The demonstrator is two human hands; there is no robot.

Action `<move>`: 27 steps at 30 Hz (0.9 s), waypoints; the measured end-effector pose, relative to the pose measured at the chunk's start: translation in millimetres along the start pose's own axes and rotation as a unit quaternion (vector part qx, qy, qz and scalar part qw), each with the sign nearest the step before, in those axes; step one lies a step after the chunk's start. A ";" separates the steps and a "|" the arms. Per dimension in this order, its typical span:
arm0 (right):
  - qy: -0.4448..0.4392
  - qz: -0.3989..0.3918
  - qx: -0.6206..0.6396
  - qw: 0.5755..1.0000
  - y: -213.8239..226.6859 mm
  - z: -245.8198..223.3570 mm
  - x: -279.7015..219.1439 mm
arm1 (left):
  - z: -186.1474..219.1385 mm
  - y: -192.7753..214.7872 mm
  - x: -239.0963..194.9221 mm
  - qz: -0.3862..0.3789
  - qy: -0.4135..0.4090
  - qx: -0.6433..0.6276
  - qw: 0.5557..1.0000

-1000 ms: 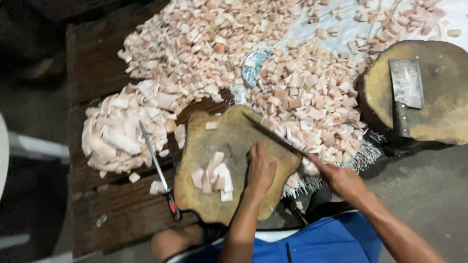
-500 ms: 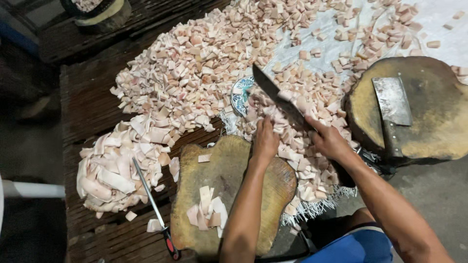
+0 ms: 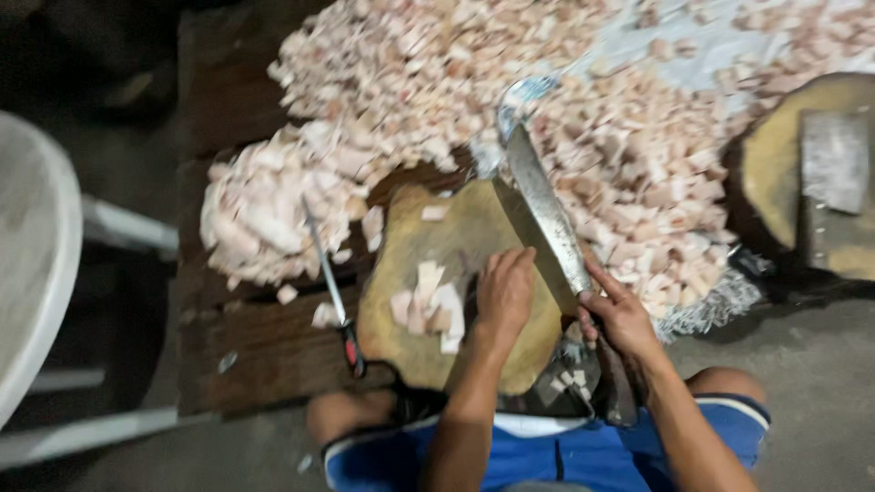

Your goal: The person is cutting large pieces of pork skin into small squares using a large knife on a wooden cutting board while another person's hands help move the piles of meat.

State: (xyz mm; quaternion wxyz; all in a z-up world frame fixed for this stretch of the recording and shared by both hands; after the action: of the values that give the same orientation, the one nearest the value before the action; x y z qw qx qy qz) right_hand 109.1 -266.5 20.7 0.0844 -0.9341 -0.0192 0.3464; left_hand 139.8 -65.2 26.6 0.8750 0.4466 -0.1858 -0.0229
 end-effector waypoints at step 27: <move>0.037 0.005 -0.066 0.997 -11.7 79.7 -34.1 | -23.9 102.6 -67.7 0.337 -0.052 0.028 0.940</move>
State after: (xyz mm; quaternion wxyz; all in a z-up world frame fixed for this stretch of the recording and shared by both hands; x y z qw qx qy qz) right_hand 31.7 -246.7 -14.8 0.0219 -0.9499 -0.0341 0.3098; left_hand 72.2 28.8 74.4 0.8078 0.3801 -0.3714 0.2550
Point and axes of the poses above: each hand's wrist, its own x-axis towards the middle knuckle, its own y-axis out of the back of the hand, z = x × y, the point moved 1 cm from there along x, towards the middle knuckle, and after that the axes turned 8 degrees about -y, right-handed, at the moved point
